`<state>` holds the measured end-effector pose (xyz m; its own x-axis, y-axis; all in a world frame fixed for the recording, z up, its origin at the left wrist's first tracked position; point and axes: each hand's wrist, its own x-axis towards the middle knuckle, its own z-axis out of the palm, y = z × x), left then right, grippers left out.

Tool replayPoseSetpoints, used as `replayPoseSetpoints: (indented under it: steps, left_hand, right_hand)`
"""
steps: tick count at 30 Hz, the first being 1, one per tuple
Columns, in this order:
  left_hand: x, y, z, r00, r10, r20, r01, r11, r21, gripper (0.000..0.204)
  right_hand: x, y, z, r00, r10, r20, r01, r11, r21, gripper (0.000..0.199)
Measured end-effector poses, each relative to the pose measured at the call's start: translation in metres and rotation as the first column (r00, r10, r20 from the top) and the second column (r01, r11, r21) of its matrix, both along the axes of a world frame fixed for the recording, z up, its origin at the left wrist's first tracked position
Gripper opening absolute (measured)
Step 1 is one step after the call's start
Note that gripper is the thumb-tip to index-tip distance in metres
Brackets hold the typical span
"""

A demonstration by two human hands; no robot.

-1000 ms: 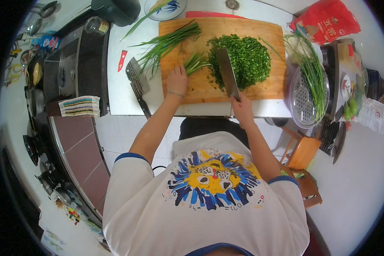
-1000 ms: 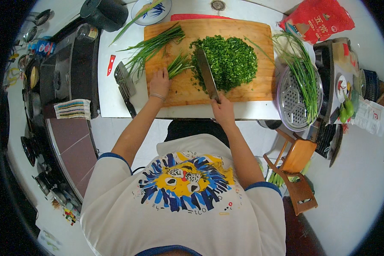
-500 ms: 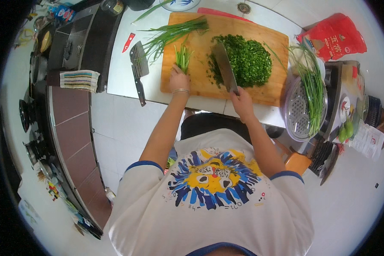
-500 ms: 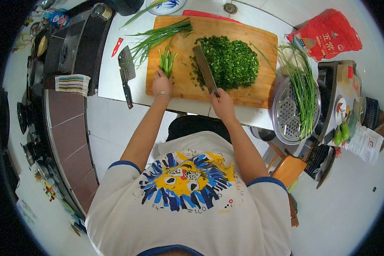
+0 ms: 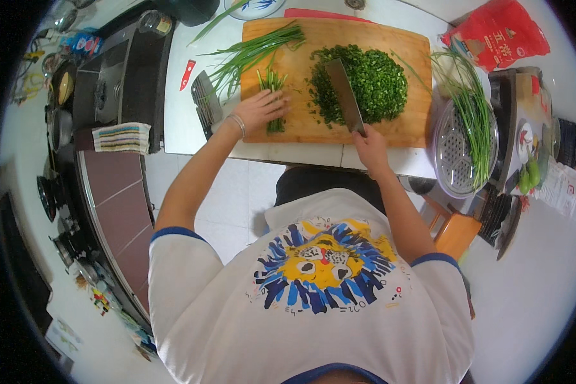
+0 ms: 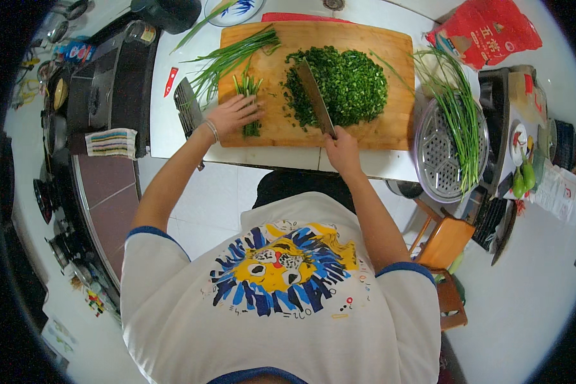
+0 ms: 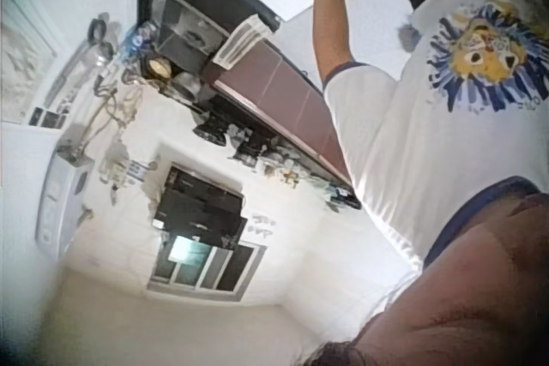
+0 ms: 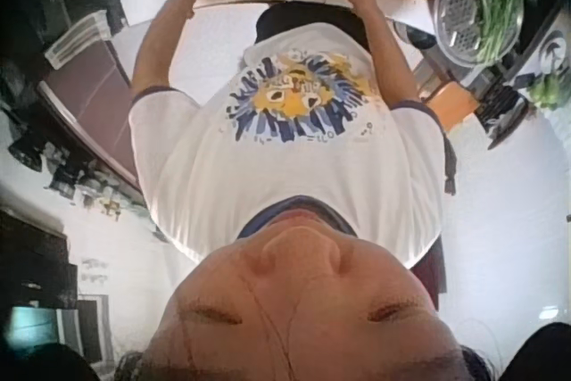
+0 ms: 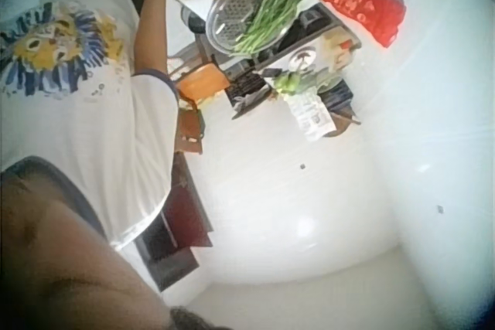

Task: The person chops green onions on a wooden cutting board using a large cleaver. They repeatedly gather bunches of green onions from a metal colander, place them on the board, and slice them into small pieces, accumulating a large pile of chopped vegetables.

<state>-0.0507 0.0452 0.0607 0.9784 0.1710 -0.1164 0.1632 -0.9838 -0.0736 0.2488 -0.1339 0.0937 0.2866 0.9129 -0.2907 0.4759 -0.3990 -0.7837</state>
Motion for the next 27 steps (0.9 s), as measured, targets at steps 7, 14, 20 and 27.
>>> replayPoseSetpoints:
  steps: [7,14,20,27]
  left_hand:
    - [0.014,0.035,-0.01,0.957,-0.29,-0.03,0.281,0.946,-0.161,0.043]
    - [0.021,0.042,-0.028,0.981,-0.108,0.163,0.131,0.981,-0.141,0.025]
    - [0.026,0.017,-0.033,0.945,0.282,0.166,-0.258,0.954,-0.149,0.026]
    - [0.038,-0.011,-0.021,0.757,0.653,-0.025,-0.638,0.73,-0.246,0.047]
  right_hand:
    - [-0.033,-0.004,0.006,0.984,-0.171,-0.054,0.169,0.985,-0.04,0.024]
    - [-0.052,-0.01,0.004,0.955,-0.286,-0.073,0.269,0.945,-0.187,0.027]
    - [-0.058,-0.013,0.002,0.955,-0.291,-0.061,0.276,0.943,-0.184,0.026]
    - [-0.054,-0.009,0.006,0.961,-0.254,-0.109,0.231,0.954,-0.193,0.025]
